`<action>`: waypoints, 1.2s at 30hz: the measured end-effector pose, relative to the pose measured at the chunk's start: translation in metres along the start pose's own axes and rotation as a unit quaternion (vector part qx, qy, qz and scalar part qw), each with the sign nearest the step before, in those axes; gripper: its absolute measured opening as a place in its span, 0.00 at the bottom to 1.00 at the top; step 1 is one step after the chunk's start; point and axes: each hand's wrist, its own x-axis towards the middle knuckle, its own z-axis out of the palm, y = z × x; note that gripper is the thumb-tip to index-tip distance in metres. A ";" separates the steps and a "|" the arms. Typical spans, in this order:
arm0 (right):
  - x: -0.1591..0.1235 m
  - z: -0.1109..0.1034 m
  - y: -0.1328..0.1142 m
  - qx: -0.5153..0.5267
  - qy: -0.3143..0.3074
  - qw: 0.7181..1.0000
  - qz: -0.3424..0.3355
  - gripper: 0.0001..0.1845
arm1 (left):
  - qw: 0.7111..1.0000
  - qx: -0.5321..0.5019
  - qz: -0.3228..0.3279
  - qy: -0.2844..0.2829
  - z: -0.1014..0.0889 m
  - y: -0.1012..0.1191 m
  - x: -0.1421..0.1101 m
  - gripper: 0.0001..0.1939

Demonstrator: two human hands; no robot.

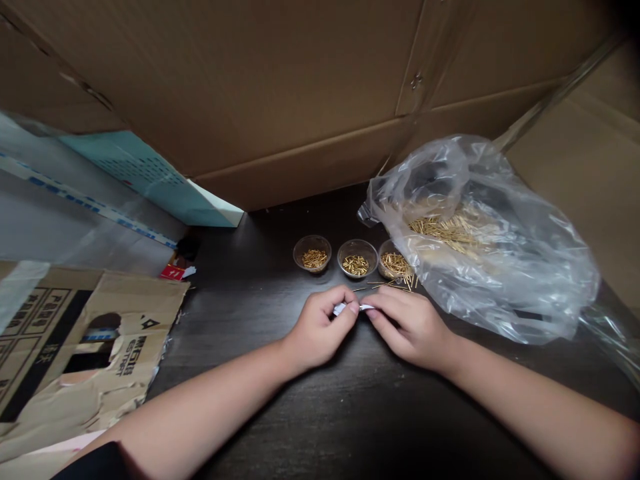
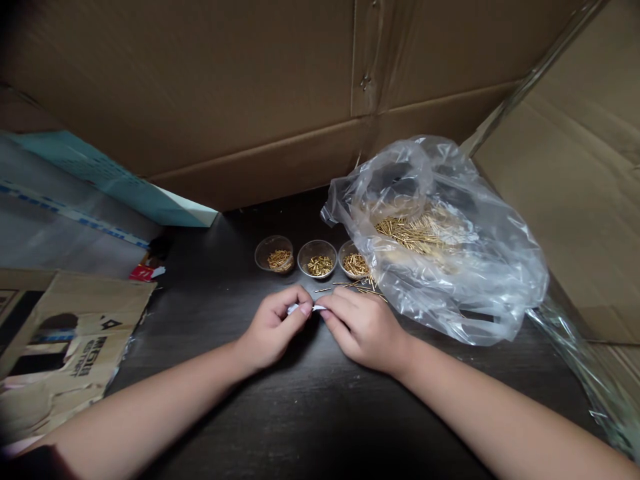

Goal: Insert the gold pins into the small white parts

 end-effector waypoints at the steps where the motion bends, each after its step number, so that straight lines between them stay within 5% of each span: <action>1: 0.000 0.000 0.000 -0.008 -0.003 1.000 -0.003 0.08 | 1.000 0.006 0.005 -0.002 0.000 0.000 0.000 0.15; 21: -0.002 0.005 0.003 -0.094 -0.036 0.994 -0.034 0.13 | 0.996 0.071 0.047 -0.016 0.002 -0.005 -0.006 0.13; 36: 0.000 -0.001 -0.003 -0.049 -0.026 0.998 -0.027 0.16 | 0.997 0.061 0.042 -0.014 0.002 -0.002 -0.006 0.12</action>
